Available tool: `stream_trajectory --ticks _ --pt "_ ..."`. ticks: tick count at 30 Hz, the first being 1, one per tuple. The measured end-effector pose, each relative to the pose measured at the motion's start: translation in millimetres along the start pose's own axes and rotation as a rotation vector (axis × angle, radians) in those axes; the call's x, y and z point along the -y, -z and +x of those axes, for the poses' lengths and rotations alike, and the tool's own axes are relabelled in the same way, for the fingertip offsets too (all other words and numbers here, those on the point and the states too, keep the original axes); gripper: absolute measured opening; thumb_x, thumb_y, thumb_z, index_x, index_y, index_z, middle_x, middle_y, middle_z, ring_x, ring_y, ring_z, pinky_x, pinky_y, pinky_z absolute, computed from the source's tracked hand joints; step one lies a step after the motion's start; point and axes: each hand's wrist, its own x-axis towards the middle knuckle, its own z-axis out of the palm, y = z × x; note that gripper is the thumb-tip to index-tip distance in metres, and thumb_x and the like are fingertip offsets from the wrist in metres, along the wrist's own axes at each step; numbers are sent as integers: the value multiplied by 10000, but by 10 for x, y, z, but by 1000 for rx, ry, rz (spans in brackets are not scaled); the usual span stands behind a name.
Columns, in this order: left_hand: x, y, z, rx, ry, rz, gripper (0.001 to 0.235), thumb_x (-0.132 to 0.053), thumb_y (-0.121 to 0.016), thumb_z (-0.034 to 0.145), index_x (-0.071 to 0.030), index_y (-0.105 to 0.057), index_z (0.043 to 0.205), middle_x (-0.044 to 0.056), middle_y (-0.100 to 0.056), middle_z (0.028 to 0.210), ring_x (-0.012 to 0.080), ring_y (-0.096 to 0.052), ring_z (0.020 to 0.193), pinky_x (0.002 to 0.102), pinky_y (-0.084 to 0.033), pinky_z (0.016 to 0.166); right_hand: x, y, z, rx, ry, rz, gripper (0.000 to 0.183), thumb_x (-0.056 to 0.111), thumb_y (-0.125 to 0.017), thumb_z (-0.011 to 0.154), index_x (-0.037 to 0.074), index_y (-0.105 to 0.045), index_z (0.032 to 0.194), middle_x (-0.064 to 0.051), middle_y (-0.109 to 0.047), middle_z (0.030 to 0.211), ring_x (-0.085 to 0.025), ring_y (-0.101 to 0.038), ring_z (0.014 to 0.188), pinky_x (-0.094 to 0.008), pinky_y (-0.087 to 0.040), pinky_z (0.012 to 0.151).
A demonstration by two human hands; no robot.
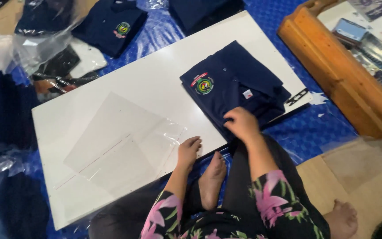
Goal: Folding navy blue shirts and placing them into clear plastic bags for final packaging.
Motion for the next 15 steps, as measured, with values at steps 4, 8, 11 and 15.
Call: stream_trajectory --ticks 4,8,11,15 --pt "39 -560 413 116 106 -196 496 -208 -785 871 -3 -666 1307 198 -729 1148 227 -763 912 319 -633 814 84 -458 42 91 45 -259 460 254 -845 669 295 -717 1109 -13 -646 1138 -304 -675 1013 -449 -503 837" --pt "40 -885 601 176 183 -387 502 -308 -564 1046 7 -512 1434 108 -657 1113 188 -692 914 285 -600 796 -179 -851 66 -157 193 -341 152 211 -748 750 221 -703 895 -45 -613 942 -312 -643 776 -428 -433 665" --pt "-433 -899 345 187 199 -437 531 -384 -508 1071 3 -504 1434 89 -636 1070 203 -669 912 330 -590 823 -195 -759 108 -153 207 -255 103 250 -743 769 211 -690 849 -24 -615 875 -288 -656 756 -399 -464 678" --pt "-550 -950 328 188 227 -603 684 -506 -512 1066 62 -445 1442 178 -574 1085 280 -665 874 431 -605 836 23 -378 62 -133 173 -42 74 202 -727 836 186 -708 905 -32 -663 829 -260 -709 776 -341 -536 689"
